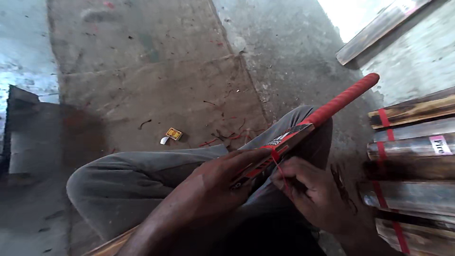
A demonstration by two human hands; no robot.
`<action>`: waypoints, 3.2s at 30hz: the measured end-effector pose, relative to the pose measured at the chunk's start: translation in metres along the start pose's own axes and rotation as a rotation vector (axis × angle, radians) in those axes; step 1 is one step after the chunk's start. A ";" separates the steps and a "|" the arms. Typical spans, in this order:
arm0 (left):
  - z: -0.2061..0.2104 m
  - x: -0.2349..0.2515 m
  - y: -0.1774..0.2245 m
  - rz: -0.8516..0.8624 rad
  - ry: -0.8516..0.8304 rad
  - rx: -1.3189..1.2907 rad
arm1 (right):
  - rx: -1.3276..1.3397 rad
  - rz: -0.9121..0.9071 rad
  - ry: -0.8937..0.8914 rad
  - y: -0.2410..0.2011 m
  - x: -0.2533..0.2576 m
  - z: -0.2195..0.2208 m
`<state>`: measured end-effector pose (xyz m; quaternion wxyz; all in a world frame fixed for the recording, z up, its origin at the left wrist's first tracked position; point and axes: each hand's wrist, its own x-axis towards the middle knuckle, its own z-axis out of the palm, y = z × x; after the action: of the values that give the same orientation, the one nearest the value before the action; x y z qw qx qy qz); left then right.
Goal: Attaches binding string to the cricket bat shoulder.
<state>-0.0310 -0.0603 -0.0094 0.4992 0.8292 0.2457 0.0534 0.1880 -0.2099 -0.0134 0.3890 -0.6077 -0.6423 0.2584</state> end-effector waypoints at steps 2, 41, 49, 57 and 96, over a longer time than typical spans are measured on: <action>-0.001 0.000 -0.002 0.010 0.001 -0.002 | -0.021 -0.049 0.186 -0.001 0.010 0.005; -0.007 0.005 -0.006 0.014 -0.011 0.073 | 0.755 0.569 0.139 0.014 -0.054 0.020; -0.044 0.011 -0.013 -0.004 0.090 0.112 | 0.910 0.541 0.154 0.025 -0.021 0.042; 0.052 0.002 0.003 -0.018 0.482 0.987 | 0.899 0.604 0.135 0.026 0.027 0.046; -0.013 0.013 0.001 -0.148 -0.172 -0.293 | 1.268 0.489 0.098 0.025 -0.014 0.047</action>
<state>-0.0238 -0.0441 -0.0041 0.6364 0.7288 0.2520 -0.0191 0.1636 -0.2141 -0.0628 0.6290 -0.4010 -0.1925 0.6376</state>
